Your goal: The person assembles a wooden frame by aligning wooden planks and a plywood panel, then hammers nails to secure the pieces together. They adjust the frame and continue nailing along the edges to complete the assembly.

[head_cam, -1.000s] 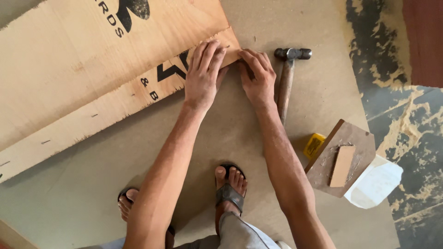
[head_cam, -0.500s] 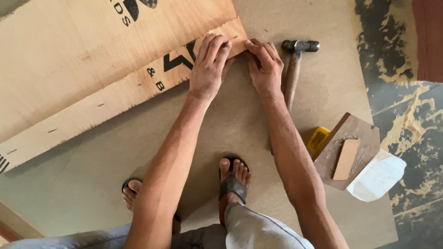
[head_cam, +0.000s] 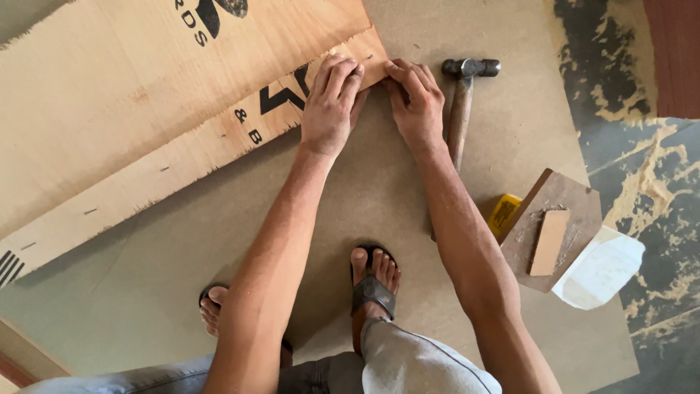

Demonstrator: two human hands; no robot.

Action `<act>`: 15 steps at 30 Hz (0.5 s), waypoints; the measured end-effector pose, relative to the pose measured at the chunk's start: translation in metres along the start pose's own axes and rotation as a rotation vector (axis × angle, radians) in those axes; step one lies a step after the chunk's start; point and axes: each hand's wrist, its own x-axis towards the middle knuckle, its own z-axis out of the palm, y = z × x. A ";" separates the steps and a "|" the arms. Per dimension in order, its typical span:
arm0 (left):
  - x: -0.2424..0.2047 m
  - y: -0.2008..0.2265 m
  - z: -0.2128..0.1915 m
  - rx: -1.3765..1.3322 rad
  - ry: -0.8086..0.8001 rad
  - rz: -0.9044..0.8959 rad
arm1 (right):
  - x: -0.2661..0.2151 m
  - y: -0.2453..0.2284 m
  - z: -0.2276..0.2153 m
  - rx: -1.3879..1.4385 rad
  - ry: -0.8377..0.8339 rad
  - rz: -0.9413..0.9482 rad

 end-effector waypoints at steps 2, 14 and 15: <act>-0.001 0.002 -0.001 -0.005 -0.006 -0.008 | -0.003 0.000 -0.003 -0.007 -0.018 0.040; -0.001 0.002 0.001 0.059 -0.004 -0.021 | 0.002 -0.005 -0.008 0.030 0.006 0.333; -0.001 0.002 0.002 0.049 -0.003 -0.020 | -0.005 -0.008 -0.016 -0.011 0.031 0.309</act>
